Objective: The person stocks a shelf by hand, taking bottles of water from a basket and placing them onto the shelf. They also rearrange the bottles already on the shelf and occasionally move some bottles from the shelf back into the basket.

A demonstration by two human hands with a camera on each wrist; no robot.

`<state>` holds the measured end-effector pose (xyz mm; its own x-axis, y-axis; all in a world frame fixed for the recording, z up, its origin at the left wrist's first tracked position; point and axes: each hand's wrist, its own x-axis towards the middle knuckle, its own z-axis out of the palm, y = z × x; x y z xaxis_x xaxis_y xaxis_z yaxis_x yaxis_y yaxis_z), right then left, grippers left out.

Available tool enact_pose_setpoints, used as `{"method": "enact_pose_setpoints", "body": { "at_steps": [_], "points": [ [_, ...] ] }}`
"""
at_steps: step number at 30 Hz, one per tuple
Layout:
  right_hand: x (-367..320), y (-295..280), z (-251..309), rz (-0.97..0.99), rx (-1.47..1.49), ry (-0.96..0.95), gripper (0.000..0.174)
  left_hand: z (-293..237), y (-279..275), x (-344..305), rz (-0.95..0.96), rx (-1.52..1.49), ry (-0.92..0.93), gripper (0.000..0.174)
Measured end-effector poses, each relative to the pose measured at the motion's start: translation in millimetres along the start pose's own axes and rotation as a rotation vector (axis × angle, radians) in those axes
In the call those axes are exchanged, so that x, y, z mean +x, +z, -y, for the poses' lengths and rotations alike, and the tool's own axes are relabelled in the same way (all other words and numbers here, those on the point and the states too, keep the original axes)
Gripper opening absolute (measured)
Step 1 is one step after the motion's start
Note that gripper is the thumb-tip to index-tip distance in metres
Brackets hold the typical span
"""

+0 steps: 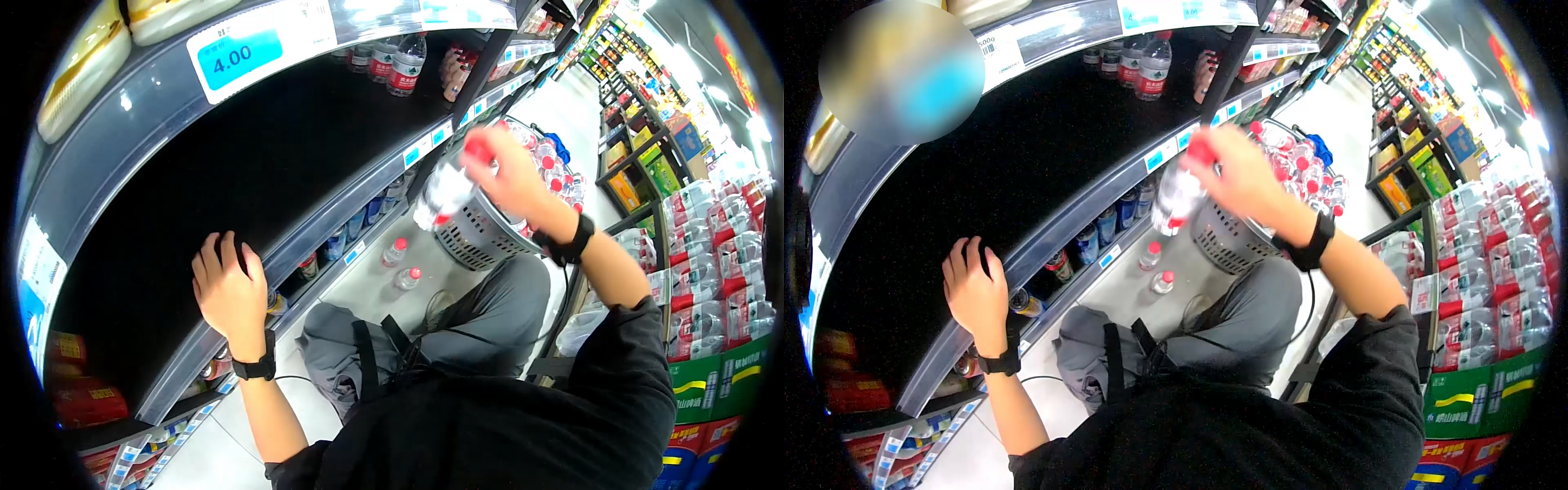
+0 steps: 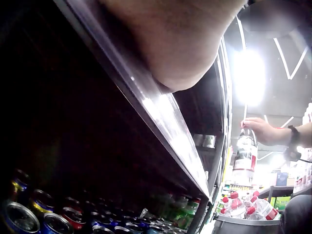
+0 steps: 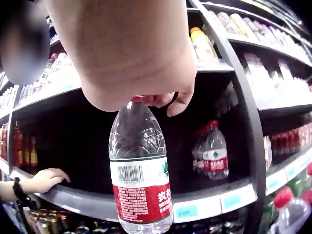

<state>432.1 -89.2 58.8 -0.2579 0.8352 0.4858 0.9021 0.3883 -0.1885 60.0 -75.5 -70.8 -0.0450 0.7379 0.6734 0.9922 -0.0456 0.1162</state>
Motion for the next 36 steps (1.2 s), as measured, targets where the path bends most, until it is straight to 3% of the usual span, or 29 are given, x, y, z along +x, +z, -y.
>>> {"method": "enact_pose_setpoints", "body": {
  "at_steps": [6, 9, 14, 19, 27, 36],
  "points": [
    [83.2, -14.8, -48.0, -0.272, -0.102, -0.128, 0.027, -1.0, -2.9, 0.7, -0.027, -0.011, -0.004, 0.022],
    [111.8, 5.8, -68.6, -0.266, -0.167, -0.123, 0.029, 3.0, -4.3, -3.5, -0.014, -0.008, -0.045, 0.022],
    [137.9, 27.3, -113.3, -0.219, -0.252, 0.092, 0.034, 0.8, -3.1, 0.3, -0.033, -0.063, -0.039, 0.023],
    [160.1, 47.8, -149.5, -0.224, -0.205, 0.03, 0.036, 2.6, 1.2, -1.1, -0.052, -0.054, -0.057, 0.024],
    [198.4, 70.8, -198.6, -0.253, -0.28, 0.154, 0.042, 2.0, 0.7, 0.1, -0.053, -0.045, -0.068, 0.026],
    [203.7, 65.8, -210.2, -0.201, -0.271, 0.126, 0.048, 2.8, -1.7, 1.0, -0.058, -0.011, -0.062, 0.023]
  ]
}}
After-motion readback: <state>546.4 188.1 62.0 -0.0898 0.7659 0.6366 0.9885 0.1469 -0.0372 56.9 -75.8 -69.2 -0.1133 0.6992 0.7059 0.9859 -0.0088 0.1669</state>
